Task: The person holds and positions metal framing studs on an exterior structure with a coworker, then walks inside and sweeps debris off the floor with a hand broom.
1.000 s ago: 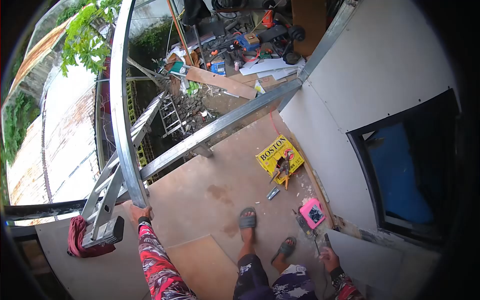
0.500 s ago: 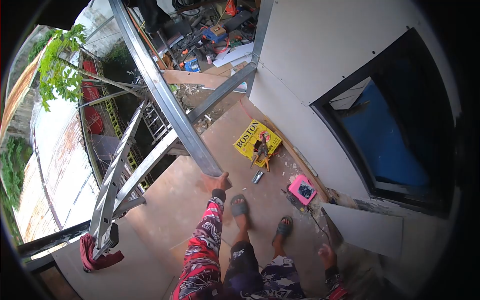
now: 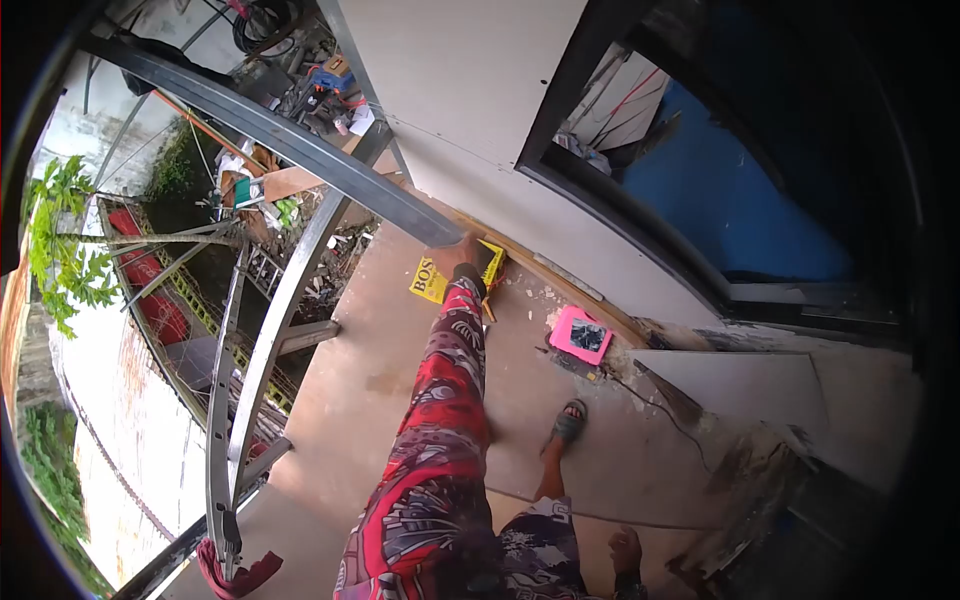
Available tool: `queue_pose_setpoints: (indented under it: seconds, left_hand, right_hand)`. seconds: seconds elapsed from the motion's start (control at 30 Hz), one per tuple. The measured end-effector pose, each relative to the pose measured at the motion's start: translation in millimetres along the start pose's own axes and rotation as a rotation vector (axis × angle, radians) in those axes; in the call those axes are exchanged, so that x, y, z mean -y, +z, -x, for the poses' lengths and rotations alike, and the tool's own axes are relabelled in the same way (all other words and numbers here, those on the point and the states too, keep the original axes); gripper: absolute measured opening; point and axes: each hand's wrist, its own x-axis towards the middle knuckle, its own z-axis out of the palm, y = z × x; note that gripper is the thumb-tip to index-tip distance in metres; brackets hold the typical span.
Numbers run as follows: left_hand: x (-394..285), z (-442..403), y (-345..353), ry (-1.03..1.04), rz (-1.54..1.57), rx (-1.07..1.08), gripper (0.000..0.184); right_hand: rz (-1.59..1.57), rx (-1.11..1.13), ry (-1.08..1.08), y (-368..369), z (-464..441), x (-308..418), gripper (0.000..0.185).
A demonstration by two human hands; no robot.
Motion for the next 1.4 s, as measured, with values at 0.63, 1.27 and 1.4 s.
queue_pose_setpoints:
  seconds: [0.63,1.27,1.4]
  left_hand:
    - [-6.8,-105.2,-3.3,0.061,-0.181,0.645,0.058]
    - [266.3,209.0,-317.5,0.013,-1.440,0.920,0.021]
    - [248.5,257.6,-275.3,0.058,-1.349,1.177,0.019]
  right_hand:
    - [0.139,0.007,-0.156,28.5,23.5,-1.6,0.054]
    - [-0.143,-0.178,-0.055,-40.2,17.3,-147.6,0.051]
    - [-0.218,-0.160,-0.078,-107.4,-5.7,-163.3,0.053]
